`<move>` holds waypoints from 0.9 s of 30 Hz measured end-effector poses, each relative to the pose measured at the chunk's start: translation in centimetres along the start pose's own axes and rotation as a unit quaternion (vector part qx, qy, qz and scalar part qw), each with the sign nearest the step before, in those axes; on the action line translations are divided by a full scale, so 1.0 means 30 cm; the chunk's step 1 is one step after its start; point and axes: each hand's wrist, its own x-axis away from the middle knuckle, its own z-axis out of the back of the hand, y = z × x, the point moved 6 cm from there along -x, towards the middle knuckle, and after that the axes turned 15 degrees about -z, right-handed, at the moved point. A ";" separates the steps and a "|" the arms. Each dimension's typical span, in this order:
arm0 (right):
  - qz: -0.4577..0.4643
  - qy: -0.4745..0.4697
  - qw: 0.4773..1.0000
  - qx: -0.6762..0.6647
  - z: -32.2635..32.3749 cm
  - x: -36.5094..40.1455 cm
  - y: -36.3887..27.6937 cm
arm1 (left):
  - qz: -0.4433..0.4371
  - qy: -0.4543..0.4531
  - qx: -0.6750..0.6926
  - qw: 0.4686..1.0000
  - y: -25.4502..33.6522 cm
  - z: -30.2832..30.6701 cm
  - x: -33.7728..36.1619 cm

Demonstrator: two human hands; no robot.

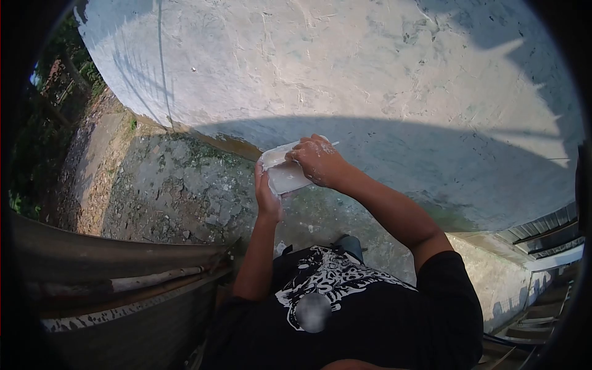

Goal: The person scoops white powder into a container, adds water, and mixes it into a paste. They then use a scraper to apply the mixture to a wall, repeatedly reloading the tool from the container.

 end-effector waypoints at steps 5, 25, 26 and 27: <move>-0.026 -0.055 0.997 -0.040 0.088 0.010 0.011 | -0.012 0.031 0.012 0.999 0.000 0.029 -0.011; -0.039 -0.011 0.999 -0.033 0.111 0.015 0.066 | -0.041 0.038 0.008 0.998 -0.057 -0.014 -0.086; -0.030 -0.038 0.999 -0.015 0.119 0.027 0.062 | -0.042 0.035 0.007 0.998 -0.058 -0.017 -0.090; -0.020 -0.064 0.998 0.003 0.120 0.034 0.061 | -0.051 0.023 0.002 0.998 -0.048 -0.030 -0.096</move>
